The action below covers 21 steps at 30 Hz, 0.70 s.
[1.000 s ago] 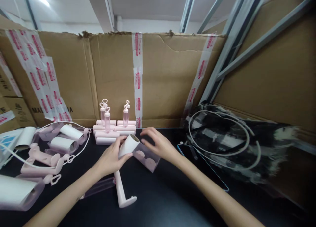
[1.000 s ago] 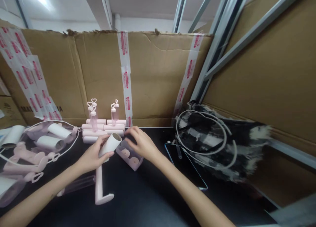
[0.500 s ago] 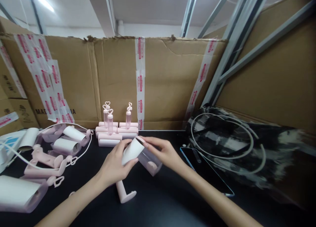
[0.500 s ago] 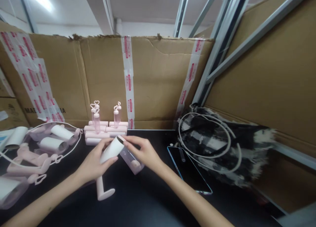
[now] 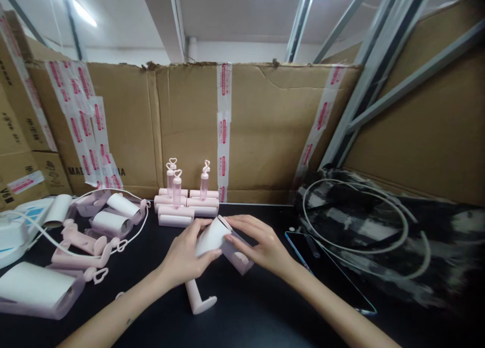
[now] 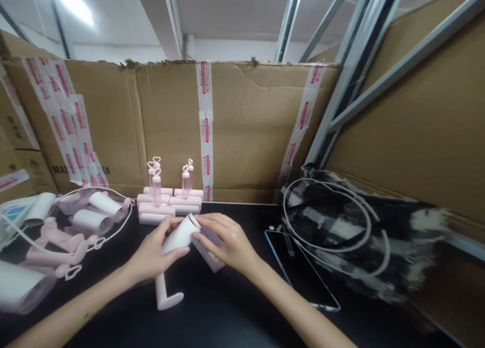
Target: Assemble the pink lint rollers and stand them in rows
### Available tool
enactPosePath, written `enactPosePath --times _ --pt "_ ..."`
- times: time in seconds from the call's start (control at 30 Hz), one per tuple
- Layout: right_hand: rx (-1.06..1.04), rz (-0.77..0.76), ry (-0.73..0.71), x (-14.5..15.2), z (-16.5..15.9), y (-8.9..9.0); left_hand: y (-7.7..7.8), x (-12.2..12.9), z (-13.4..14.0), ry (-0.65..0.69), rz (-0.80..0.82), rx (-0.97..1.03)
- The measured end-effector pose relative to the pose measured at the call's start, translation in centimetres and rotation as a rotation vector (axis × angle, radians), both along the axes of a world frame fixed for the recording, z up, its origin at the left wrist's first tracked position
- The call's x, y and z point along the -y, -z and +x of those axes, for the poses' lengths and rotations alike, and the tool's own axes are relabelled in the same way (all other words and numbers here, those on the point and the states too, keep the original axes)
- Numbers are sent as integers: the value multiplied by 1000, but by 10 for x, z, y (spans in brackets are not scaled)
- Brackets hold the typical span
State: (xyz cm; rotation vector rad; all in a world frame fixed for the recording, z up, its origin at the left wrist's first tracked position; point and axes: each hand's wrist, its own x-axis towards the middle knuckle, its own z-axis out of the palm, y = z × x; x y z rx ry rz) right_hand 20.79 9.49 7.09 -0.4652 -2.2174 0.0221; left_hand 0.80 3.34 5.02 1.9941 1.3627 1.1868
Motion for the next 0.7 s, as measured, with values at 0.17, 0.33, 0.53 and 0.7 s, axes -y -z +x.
enactPosePath --times 0.17,0.33,0.53,0.7 --pt "84 33 2 1 0 -2 8 -4 2 126 -68 135" --pt "24 -235 -63 7 -7 0 10 -5 1 154 -82 160" --pt "-287 -681 -212 10 -15 4 9 -4 -1 75 -101 114" --pt "-326 -772 -185 8 -11 -1 8 -7 2 199 -115 240"
